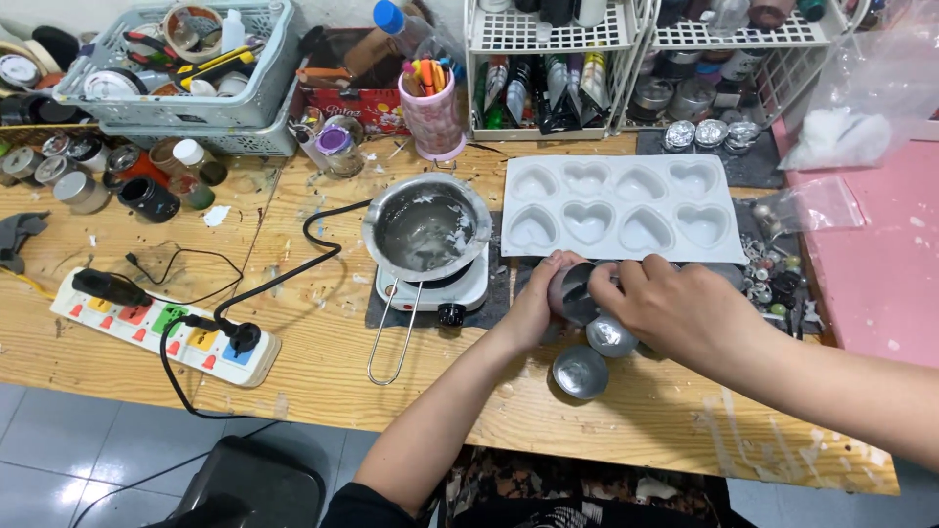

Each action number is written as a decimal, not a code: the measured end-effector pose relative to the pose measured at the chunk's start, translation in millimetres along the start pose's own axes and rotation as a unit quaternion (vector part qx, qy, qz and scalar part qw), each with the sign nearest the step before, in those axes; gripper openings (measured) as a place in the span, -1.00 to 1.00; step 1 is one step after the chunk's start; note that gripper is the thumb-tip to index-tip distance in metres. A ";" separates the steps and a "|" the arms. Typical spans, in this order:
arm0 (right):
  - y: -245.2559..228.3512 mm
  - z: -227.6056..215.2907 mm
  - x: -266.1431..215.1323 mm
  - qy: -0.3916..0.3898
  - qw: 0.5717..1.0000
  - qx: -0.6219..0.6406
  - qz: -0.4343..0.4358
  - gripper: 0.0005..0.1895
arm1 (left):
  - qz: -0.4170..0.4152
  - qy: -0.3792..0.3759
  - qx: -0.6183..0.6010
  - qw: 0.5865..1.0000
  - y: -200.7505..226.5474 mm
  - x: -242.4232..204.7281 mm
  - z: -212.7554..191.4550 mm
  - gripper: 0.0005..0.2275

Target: Scooping wax flakes from a bowl into small metal tins using a spoon.

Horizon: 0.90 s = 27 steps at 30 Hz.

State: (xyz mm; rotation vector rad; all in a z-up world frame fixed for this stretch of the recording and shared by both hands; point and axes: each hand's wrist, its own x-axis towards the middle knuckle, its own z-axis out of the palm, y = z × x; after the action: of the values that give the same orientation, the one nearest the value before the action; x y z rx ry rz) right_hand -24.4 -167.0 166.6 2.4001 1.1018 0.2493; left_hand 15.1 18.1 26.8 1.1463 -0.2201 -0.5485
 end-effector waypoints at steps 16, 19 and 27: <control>-28.8 25.8 1.0 0.018 0.996 0.056 0.069 -0.89 | 0.064 -0.061 0.025 0.996 -10.8 0.8 -11.0 -0.63; -34.3 31.0 1.4 -0.006 0.978 0.181 0.103 -0.92 | 0.026 -0.046 0.012 0.999 -11.9 0.4 -9.6 -0.66; -44.1 34.0 2.4 -0.100 0.938 0.306 0.130 -0.88 | 0.102 -0.033 0.206 0.973 5.5 -13.7 0.7 -0.64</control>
State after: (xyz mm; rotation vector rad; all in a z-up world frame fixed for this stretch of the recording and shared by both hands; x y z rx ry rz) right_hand -40.0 -152.6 115.1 3.0377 0.8489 -0.2975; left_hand 4.8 26.3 33.5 1.4882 -0.5223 -0.3655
